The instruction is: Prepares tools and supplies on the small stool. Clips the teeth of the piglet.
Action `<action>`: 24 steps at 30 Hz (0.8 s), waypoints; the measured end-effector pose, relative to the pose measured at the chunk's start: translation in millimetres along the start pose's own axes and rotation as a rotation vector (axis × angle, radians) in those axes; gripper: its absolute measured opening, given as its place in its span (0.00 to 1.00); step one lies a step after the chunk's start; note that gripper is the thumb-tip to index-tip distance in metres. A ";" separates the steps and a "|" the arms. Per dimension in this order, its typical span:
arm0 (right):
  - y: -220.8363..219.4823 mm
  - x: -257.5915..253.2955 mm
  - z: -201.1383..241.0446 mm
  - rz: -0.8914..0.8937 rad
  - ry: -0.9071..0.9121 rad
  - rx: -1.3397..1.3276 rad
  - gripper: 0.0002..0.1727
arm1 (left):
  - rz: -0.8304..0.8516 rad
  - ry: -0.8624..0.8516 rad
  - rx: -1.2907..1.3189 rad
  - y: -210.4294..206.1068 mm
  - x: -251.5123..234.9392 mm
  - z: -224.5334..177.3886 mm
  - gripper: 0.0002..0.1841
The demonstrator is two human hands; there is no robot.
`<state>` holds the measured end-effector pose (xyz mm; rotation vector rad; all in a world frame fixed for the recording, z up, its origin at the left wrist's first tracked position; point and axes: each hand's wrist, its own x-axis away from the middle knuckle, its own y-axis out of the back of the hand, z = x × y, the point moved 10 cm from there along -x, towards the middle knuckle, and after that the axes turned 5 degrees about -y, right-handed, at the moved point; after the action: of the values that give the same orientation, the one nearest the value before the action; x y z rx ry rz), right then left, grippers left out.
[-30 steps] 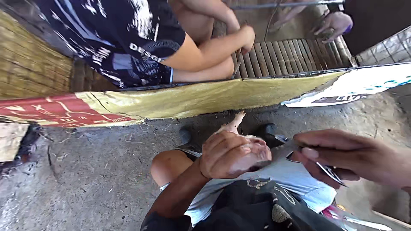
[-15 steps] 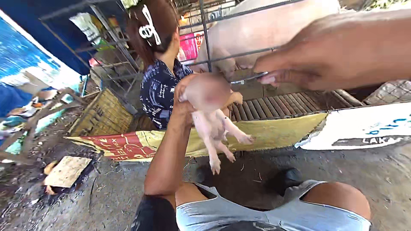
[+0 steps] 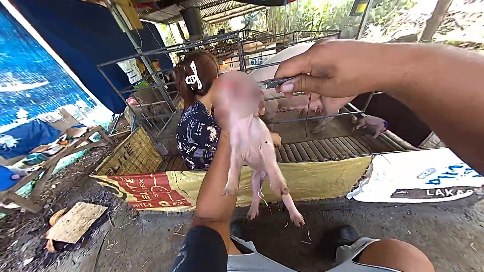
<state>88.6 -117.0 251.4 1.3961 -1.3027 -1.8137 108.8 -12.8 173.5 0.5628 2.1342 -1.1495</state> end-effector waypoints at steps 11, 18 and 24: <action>11.9 -0.1 33.7 0.042 0.040 0.350 0.17 | 0.672 0.039 0.209 10.0 -26.9 28.5 0.24; 22.4 32.5 57.6 0.167 -0.086 0.768 0.06 | 0.371 0.045 -0.144 9.5 -2.3 5.4 0.23; 24.0 37.8 72.7 0.184 -0.063 0.990 0.04 | 0.480 0.090 -0.332 -9.8 -7.8 -14.0 0.22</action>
<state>4.5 -130.6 257.2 1.5697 -2.4433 -1.0841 103.4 -6.7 190.4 0.9167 2.0460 -0.5043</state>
